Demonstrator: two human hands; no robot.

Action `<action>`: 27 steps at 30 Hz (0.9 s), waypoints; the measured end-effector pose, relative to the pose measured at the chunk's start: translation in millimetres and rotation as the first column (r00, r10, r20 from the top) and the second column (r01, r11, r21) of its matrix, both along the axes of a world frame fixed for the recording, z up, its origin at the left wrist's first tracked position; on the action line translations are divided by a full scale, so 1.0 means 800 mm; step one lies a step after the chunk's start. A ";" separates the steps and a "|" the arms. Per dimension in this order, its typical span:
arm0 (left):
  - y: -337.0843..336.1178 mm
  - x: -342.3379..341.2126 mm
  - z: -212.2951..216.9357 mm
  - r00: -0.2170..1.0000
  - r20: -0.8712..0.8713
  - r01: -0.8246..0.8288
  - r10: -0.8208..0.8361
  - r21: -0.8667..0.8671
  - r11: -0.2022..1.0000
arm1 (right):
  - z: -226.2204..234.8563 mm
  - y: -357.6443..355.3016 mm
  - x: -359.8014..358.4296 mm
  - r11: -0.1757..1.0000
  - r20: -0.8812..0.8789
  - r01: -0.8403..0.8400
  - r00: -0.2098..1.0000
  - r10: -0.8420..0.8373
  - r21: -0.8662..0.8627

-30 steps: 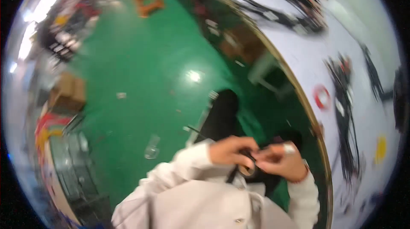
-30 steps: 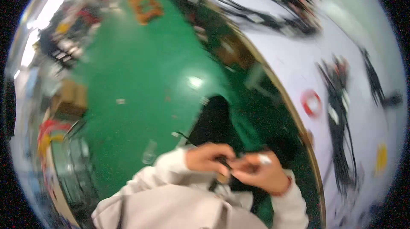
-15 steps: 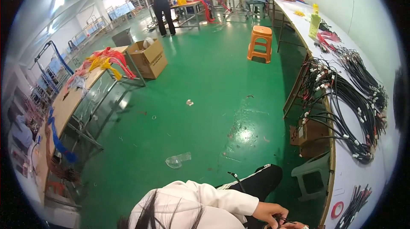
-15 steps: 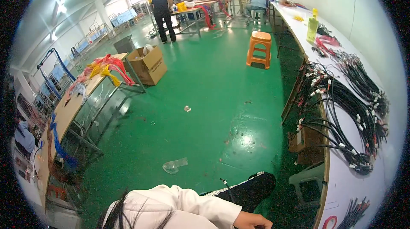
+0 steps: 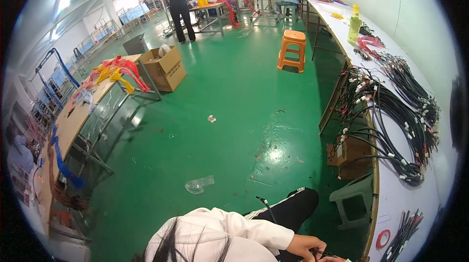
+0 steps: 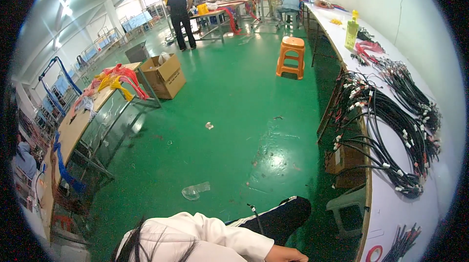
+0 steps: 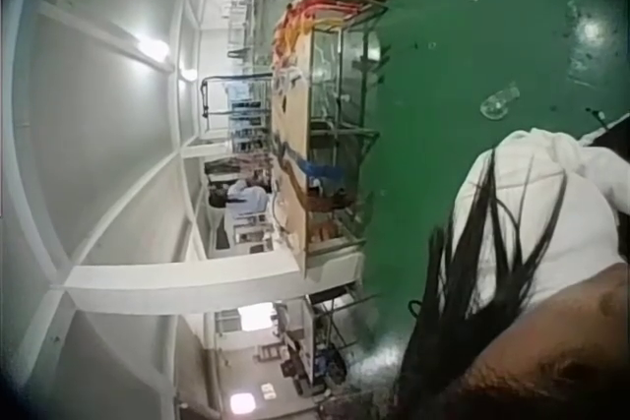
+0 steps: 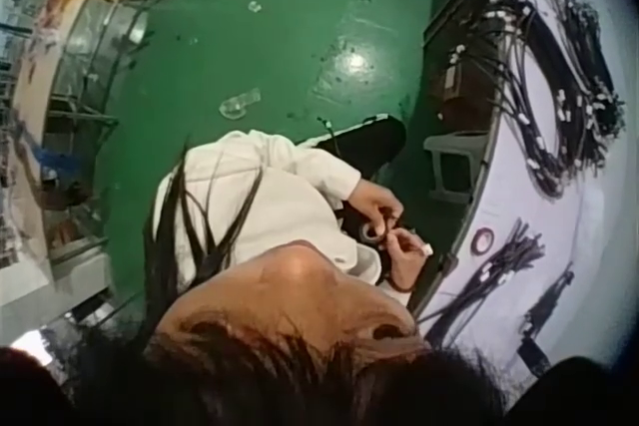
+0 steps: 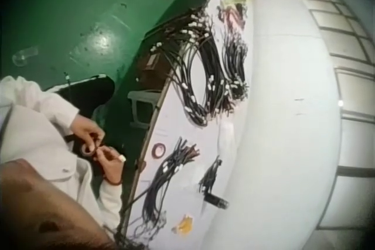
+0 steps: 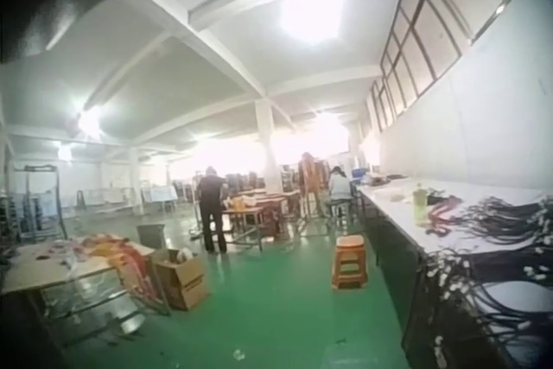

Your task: Applying electrical tape to bundle and secure wire harness assemblies at a factory workbench.

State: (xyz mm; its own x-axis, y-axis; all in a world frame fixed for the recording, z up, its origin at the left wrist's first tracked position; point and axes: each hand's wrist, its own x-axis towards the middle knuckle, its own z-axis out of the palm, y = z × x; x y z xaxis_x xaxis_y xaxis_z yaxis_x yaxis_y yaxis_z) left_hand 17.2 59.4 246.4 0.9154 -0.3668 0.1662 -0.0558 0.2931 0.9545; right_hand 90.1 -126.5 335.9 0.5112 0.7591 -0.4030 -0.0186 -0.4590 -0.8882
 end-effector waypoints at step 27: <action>0.005 -0.018 0.003 0.995 -0.015 -0.095 0.095 -0.043 0.995 | 0.002 0.012 -0.002 0.993 -0.013 -0.037 0.999 0.039 0.109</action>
